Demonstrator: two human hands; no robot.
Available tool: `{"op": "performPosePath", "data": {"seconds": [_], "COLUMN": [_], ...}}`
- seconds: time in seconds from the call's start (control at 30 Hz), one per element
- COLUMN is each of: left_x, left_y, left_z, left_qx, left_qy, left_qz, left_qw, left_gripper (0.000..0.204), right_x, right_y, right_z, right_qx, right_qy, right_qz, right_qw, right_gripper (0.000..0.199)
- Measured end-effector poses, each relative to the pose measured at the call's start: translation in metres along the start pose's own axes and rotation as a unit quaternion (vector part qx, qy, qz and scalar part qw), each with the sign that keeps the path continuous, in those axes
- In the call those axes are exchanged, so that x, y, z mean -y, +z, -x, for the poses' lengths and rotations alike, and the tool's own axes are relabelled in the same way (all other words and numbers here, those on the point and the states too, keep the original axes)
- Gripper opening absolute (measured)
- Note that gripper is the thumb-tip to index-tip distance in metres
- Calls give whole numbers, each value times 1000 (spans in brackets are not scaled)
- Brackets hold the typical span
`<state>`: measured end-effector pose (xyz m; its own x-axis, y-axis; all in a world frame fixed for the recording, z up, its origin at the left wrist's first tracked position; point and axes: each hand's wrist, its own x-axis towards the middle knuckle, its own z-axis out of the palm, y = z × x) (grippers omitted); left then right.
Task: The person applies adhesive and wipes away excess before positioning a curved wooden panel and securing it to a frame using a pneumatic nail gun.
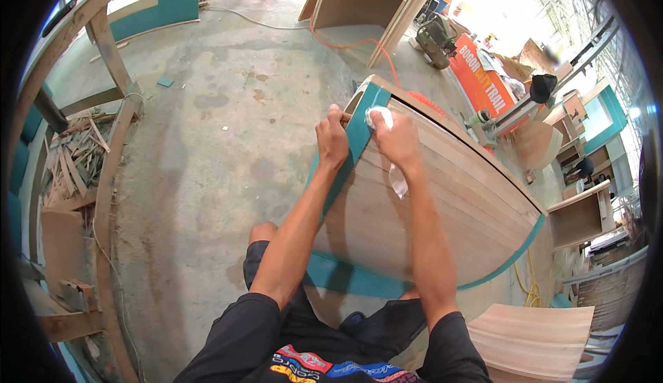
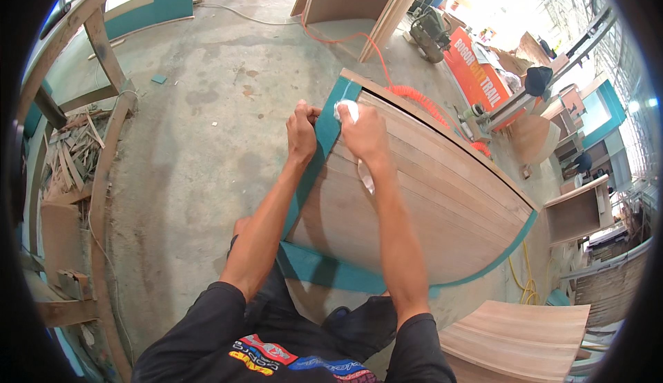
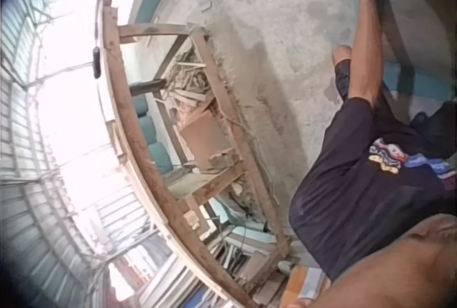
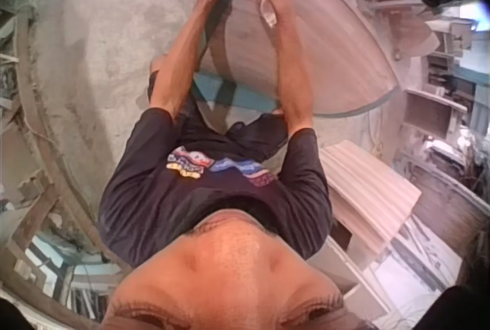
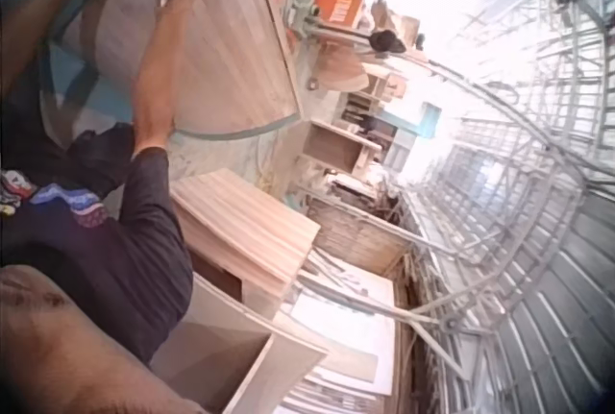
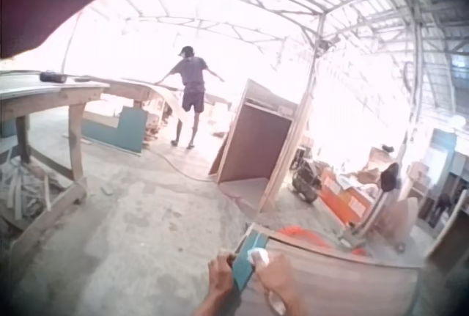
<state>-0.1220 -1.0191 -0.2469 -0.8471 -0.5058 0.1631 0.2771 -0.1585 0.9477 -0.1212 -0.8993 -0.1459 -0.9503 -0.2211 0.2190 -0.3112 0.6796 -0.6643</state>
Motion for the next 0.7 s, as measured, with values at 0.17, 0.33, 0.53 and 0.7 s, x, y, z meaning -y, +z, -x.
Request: {"op": "performPosePath", "data": {"seconds": [0.17, 0.33, 0.53, 0.7], "left_x": [1, -1, 3, 31], "left_y": [-4, 2, -3, -32], "left_z": [-2, 1, -2, -2], "left_qx": [-8, -15, -20, 19], "left_qy": [-7, 8, -6, -145], "left_qz": [-32, -43, 1, 177], "left_qw": [999, 999, 1000, 973], "left_gripper": [73, 73, 78, 82], "right_x": [7, -5, -7, -20], "right_y": [-11, -14, 11, 29], "right_z": [-27, -42, 6, 52], "right_qx": [-62, -48, -24, 12], "right_qy": [-34, -14, -22, -25], "right_qz": [19, 67, 47, 79], "right_qw": [997, 996, 998, 996], "right_gripper": [37, 37, 34, 36]}}
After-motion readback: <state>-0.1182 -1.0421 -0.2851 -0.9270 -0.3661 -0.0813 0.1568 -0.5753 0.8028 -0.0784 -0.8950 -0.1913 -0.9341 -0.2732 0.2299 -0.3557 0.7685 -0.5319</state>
